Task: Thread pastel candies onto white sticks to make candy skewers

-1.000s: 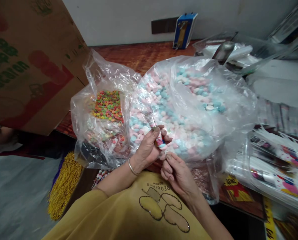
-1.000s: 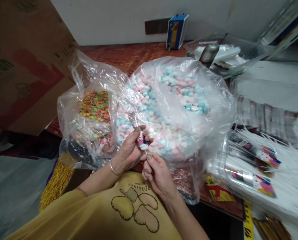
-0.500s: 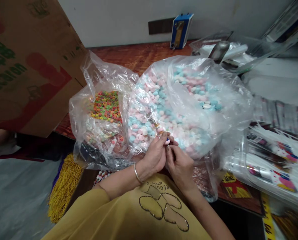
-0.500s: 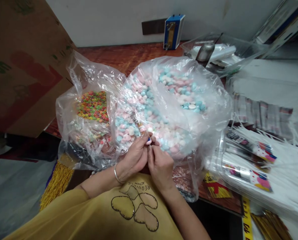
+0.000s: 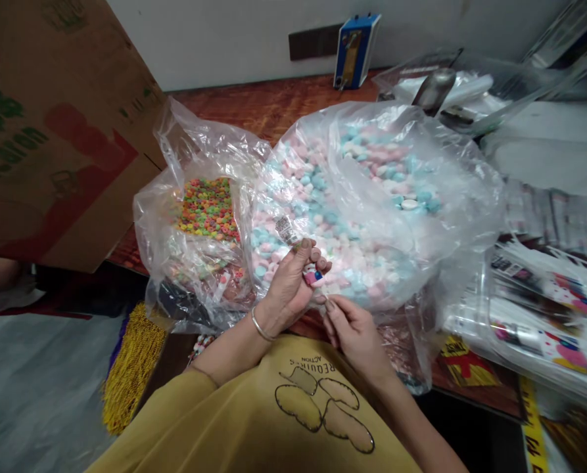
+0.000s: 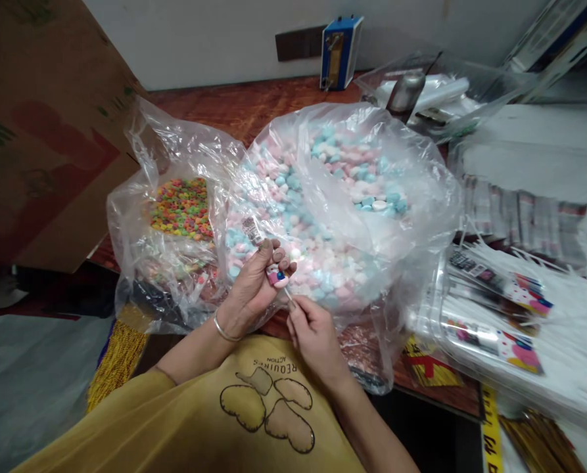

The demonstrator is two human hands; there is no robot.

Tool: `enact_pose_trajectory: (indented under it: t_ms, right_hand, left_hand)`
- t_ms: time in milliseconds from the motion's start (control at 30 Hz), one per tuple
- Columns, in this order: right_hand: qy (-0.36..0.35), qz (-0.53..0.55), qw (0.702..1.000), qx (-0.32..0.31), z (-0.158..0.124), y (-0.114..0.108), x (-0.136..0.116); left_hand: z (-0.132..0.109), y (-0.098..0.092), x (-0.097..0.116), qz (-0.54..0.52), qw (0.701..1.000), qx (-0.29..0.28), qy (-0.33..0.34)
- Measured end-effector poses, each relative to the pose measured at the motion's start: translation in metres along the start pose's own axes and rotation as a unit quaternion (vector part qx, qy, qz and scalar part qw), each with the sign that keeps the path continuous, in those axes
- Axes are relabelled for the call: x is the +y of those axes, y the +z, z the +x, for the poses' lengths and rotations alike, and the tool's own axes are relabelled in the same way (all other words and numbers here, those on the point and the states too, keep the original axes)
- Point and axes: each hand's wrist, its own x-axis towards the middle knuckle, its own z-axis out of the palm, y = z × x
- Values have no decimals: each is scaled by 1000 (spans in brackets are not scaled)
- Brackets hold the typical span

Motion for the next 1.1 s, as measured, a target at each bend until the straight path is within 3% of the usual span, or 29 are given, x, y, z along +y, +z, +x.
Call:
enact_pose_trajectory:
  t_ms: [33, 100, 167, 200, 367, 467, 733, 900, 1100]
  right_hand:
    - [-67, -120, 989, 46, 1, 0, 2]
    - [-181, -314, 925, 113, 3, 1, 4]
    - [-233, -400, 876, 137, 6, 3, 5]
    - [-232, -405, 873, 140, 8, 3, 5]
    - [-119, -232, 956, 135, 10, 3, 3]
    - [-80, -150, 977, 129, 9, 2, 3]
    - [-60, -100, 986, 120, 5, 8, 1]
    - [-64, -66, 985, 143, 10, 11, 2]
    - [-27, 8, 993, 113, 11, 8, 1]
  left_hand:
    - [-2, 3, -3, 7, 1000, 15, 3]
    - [-5, 8, -11, 22, 999, 38, 0]
    - [-10, 10, -18, 37, 998, 44, -15]
    - [-12, 10, -21, 42, 998, 40, -21]
    - [-21, -3, -27, 94, 993, -49, -45]
    - [-22, -11, -27, 106, 988, -86, -78]
    - [-25, -18, -33, 158, 981, -78, -86]
    - [-32, -20, -41, 185, 978, -91, -36]
    - [-31, -17, -24, 144, 984, -93, -52]
